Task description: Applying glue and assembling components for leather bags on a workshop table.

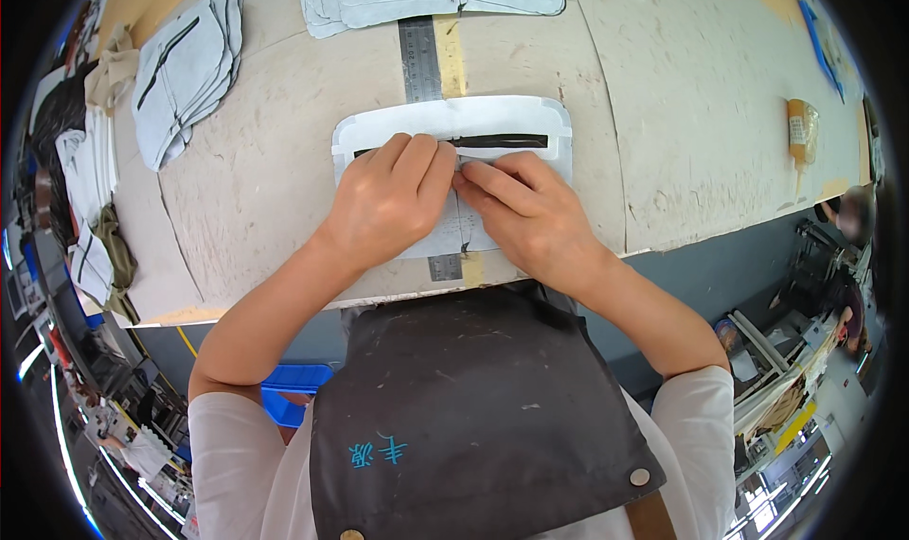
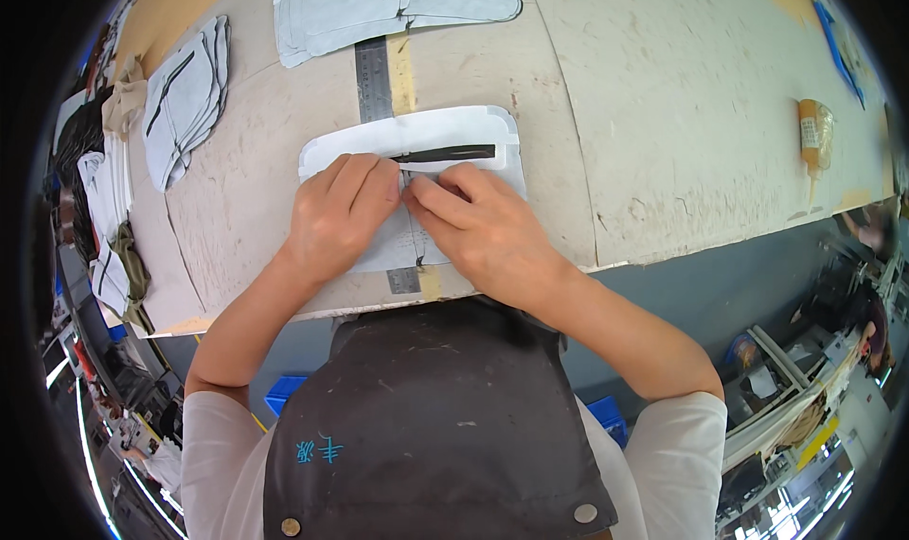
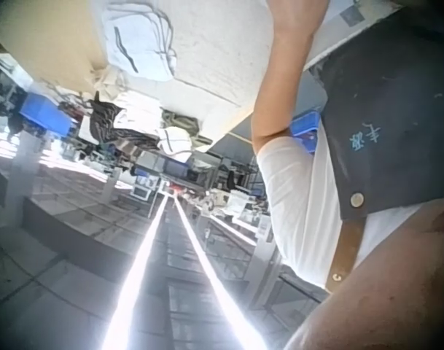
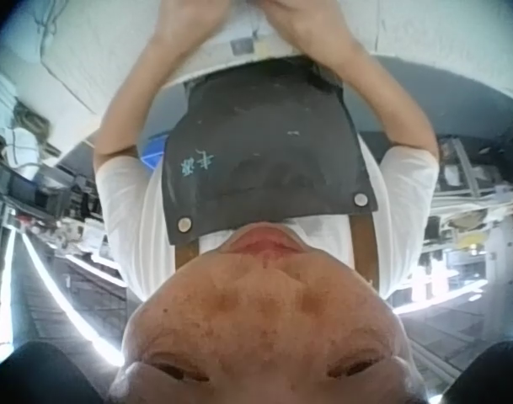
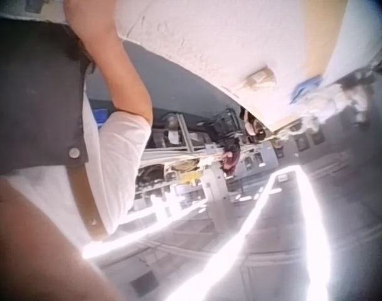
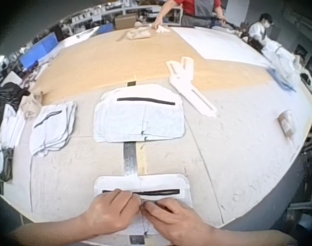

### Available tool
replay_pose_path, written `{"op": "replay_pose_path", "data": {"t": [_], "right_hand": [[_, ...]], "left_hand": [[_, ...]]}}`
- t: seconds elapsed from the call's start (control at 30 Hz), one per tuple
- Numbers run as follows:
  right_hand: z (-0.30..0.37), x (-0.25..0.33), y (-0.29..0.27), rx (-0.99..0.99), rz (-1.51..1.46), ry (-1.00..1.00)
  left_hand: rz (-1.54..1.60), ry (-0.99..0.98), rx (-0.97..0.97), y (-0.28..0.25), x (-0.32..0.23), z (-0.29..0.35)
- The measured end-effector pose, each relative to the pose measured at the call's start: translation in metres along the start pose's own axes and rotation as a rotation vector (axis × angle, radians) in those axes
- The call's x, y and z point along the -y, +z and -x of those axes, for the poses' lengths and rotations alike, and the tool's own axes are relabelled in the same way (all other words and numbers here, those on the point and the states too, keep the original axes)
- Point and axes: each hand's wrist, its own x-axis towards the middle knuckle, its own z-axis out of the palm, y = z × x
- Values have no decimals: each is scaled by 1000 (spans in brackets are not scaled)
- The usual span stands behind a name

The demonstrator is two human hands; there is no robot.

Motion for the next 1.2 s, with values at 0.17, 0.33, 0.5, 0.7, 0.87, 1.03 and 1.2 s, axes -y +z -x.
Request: {"op": "replay_pose_path", "data": {"t": [0.17, 0.33, 0.5, 0.7, 0.87, 1.03, 1.2], "right_hand": [[1, 1, -2, 3, 6, 32], [3, 3, 0, -78, -78, 168], [4, 4, -1, 45, 107, 91], [14, -1, -23, 198, 138, 84], [19, -2, -35, 234, 106, 142], [17, -1, -34, 239, 90, 152], [16, -2, -35, 232, 118, 129]], "left_hand": [[8, 48, -52, -3, 2, 0], [116, -43, -7, -8, -2, 8], [112, -11, 18, -12, -14, 16], [73, -86, 116, -19, -17, 37], [61, -112, 235, -34, -18, 37], [12, -77, 271, -29, -27, 27], [79, -83, 265, -28, -31, 19]]}}
